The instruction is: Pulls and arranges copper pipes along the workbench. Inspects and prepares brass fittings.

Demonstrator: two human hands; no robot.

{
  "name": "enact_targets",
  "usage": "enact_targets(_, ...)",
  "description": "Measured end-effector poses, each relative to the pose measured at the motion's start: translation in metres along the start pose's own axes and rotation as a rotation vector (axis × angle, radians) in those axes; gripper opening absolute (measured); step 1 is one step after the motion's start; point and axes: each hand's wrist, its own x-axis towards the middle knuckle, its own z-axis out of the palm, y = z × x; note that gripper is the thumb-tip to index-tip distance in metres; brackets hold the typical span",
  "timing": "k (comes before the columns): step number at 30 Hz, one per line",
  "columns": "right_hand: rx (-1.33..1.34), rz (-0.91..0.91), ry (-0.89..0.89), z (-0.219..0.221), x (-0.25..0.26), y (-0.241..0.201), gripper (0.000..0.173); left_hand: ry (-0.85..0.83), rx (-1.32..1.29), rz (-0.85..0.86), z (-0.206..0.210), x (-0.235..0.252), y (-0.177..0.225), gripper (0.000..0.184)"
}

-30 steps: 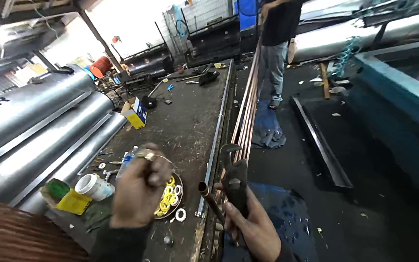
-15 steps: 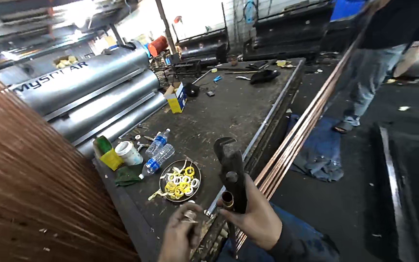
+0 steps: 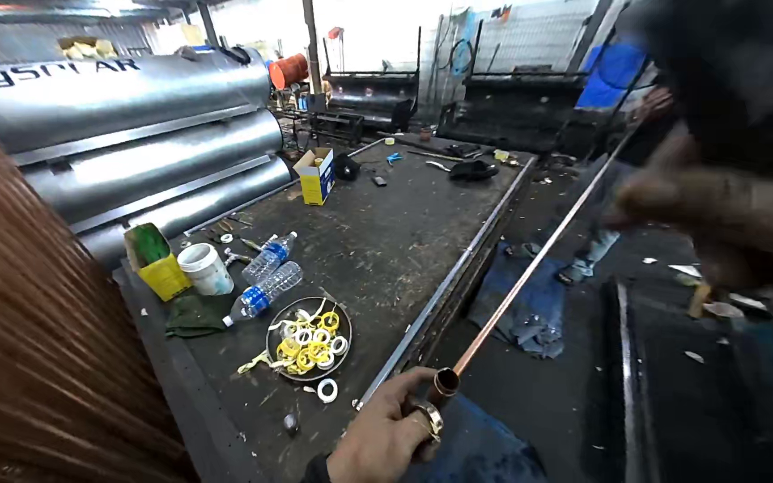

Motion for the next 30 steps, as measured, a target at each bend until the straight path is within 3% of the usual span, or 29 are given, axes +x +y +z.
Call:
enact_targets(2, -0.158, 0.085, -0.040, 0.006, -0.035, 0.024, 0.053, -0.059, 0.072, -0.008, -0.005, 0.003, 0.013, 0.056)
enact_targets(4, -0.185, 0.137, -0.123, 0.023, -0.071, 0.067, 0.079, -0.099, 0.138, -0.012, -0.007, 0.011, 0.021, 0.048)
enact_targets(6, -0.167, 0.239, -0.216, 0.061, -0.101, 0.110, 0.108, -0.098, 0.209, -0.043, -0.008, 0.016, 0.027, 0.042)
enact_targets(8, -0.161, 0.273, -0.271, 0.109, -0.123, 0.150, 0.121, -0.121, 0.306, -0.096, -0.008, 0.021, 0.040, 0.039)
enact_targets(9, -0.135, 0.248, -0.295, 0.131, -0.131, 0.165, 0.116, -0.131, 0.346, -0.101, -0.008, 0.023, 0.044, 0.037)
enact_targets(12, -0.081, 0.141, -0.273, 0.185, -0.141, 0.181, 0.053, -0.174, 0.406, -0.011, -0.010, 0.025, 0.062, 0.028)
enact_targets(13, -0.054, 0.112, -0.249, 0.195, -0.142, 0.181, 0.041, -0.158, 0.373, 0.076, -0.011, 0.024, 0.074, 0.022)
enact_targets(16, -0.023, 0.155, -0.275, 0.207, -0.139, 0.191, 0.036, -0.027, 0.181, 0.396, -0.025, 0.017, 0.135, 0.019)
enact_targets(19, -0.051, 0.154, -0.330, 0.203, -0.141, 0.197, 0.038, 0.100, 0.265, 0.514, -0.050, 0.013, 0.179, 0.019)
enact_targets(21, -0.045, 0.144, -0.367, 0.200, -0.141, 0.195, 0.037, 0.011, 0.405, 0.325, -0.064, 0.011, 0.164, 0.029)
enact_targets(23, -0.037, 0.153, -0.403, 0.198, -0.140, 0.193, 0.032, -0.237, 0.420, 0.027, -0.063, 0.017, 0.118, 0.049)
enact_targets(25, -0.017, 0.119, -0.395, 0.197, -0.140, 0.192, 0.029, -0.387, 0.381, -0.150, -0.046, 0.023, 0.066, 0.058)
enact_targets(27, 0.011, 0.042, -0.324, 0.198, -0.142, 0.191, 0.029, -0.401, 0.362, -0.203, -0.029, 0.029, 0.040, 0.054)
enact_targets(30, 0.013, 0.076, -0.340, 0.194, -0.138, 0.183, 0.034, -0.354, 0.374, -0.202, -0.021, 0.035, 0.040, 0.032)
